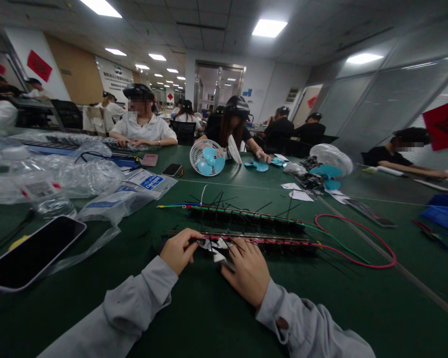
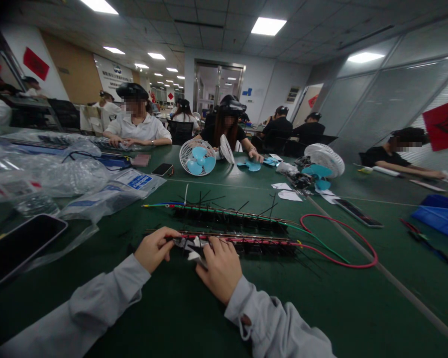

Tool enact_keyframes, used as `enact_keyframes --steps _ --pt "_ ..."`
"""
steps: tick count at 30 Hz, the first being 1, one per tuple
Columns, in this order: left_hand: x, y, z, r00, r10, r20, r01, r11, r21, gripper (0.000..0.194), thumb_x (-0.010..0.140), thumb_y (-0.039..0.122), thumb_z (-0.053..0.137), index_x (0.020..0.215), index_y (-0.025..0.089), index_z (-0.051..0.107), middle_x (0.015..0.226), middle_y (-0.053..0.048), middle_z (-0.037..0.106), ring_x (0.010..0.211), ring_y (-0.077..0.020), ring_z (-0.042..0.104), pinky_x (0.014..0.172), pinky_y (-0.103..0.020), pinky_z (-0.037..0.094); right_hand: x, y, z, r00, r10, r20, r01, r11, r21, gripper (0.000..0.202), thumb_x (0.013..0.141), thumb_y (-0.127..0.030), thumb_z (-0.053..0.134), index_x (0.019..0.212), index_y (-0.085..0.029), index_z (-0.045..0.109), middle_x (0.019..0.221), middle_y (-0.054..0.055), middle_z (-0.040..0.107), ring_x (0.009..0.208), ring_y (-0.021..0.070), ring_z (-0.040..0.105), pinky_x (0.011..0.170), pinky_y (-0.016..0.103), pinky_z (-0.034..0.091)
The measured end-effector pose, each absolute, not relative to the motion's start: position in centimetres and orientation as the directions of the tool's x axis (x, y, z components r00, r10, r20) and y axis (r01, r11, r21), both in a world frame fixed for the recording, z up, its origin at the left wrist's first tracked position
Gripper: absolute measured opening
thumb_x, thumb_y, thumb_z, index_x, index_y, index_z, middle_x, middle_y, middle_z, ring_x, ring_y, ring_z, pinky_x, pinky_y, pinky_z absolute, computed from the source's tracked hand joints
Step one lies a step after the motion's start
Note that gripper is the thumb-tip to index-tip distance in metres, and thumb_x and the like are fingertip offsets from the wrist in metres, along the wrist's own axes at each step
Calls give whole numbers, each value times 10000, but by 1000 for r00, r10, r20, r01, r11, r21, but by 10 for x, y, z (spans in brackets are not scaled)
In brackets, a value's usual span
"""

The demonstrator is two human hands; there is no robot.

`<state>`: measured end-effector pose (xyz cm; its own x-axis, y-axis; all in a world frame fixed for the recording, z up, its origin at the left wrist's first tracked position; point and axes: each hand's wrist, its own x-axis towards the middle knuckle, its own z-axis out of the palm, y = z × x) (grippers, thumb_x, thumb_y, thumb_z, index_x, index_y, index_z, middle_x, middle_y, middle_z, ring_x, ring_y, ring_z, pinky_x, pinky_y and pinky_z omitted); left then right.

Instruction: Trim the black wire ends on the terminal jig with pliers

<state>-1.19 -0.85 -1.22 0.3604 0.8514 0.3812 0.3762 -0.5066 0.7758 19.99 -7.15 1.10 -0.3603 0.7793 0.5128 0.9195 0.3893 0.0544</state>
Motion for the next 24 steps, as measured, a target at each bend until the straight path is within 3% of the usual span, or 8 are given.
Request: enact_keyframes --steps 16,24 --pt "-11 -10 -10 353 856 377 383 -500 777 186 807 125 483 961 164 580 846 -15 627 416 -59 564 466 -190 458 200 -71 11 -382 787 484 910 412 48 178 747 -276 562 895 -177 548 1085 121 570 993 241 528 858 387 396" --pt "-12 -10 -11 370 839 398 380 -528 759 177 821 135 474 966 166 572 867 -12 612 423 -52 561 485 -193 458 200 -70 8 -335 778 531 921 389 12 358 705 -281 569 1024 -150 475 969 105 579 917 237 527 807 362 399"
